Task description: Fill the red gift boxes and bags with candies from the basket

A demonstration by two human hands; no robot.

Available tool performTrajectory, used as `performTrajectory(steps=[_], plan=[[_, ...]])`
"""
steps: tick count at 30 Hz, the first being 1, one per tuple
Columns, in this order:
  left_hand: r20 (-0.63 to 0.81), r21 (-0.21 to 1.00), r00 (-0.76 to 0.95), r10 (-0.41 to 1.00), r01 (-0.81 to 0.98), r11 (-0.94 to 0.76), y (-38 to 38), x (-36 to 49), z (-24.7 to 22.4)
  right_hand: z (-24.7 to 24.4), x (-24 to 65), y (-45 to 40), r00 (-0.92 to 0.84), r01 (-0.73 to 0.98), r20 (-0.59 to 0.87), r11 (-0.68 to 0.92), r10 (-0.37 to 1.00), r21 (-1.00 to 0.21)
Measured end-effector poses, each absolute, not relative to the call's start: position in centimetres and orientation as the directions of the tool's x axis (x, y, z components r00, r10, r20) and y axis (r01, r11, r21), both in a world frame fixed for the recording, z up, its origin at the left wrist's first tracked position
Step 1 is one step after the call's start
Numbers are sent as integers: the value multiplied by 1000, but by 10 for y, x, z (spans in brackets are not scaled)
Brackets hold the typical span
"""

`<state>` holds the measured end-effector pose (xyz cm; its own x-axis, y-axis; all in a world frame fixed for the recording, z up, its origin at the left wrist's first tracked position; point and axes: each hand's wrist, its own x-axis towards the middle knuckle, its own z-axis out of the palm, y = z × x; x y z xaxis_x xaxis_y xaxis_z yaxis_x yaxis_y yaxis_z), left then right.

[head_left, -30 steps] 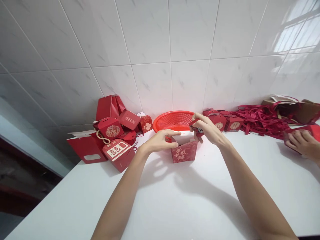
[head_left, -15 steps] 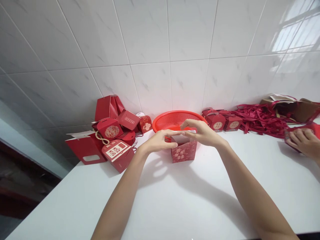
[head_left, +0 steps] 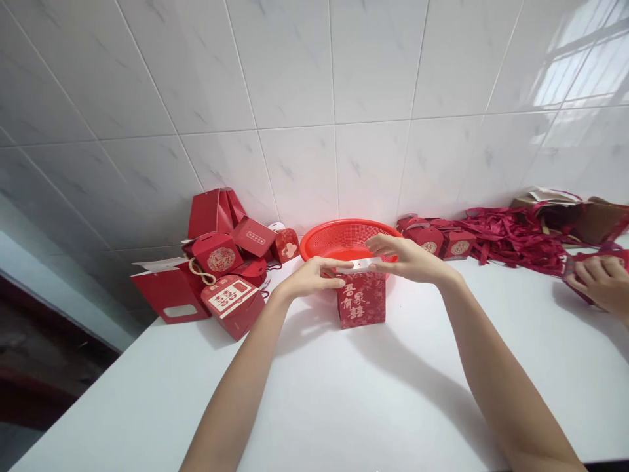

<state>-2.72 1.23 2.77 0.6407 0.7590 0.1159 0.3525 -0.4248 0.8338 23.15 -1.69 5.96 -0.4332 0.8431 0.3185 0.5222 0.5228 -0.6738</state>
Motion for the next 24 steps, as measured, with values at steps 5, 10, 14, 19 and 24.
performTrajectory(steps=[5, 10, 14, 19, 24], plan=[[216, 819, 573, 791, 335, -466, 18, -22, 20, 51, 235, -3, -463, 390, 329, 522, 823, -758], [222, 779, 607, 763, 361, -513, 18, -20, 21, 30, 238, -1, -414, 347, 311, 464, 856, -815], [324, 744, 577, 750, 334, -579, 11, -14, 7, 10, 237, -19, -409, 365, 363, 515, 837, -776], [568, 611, 402, 718, 378, -695, -3, -2, -32, -5, 228, -36, -294, 329, 438, 520, 849, -788], [646, 553, 297, 703, 452, -700, -8, 7, -51, -25, 215, -34, -125, 295, 483, 497, 867, -816]])
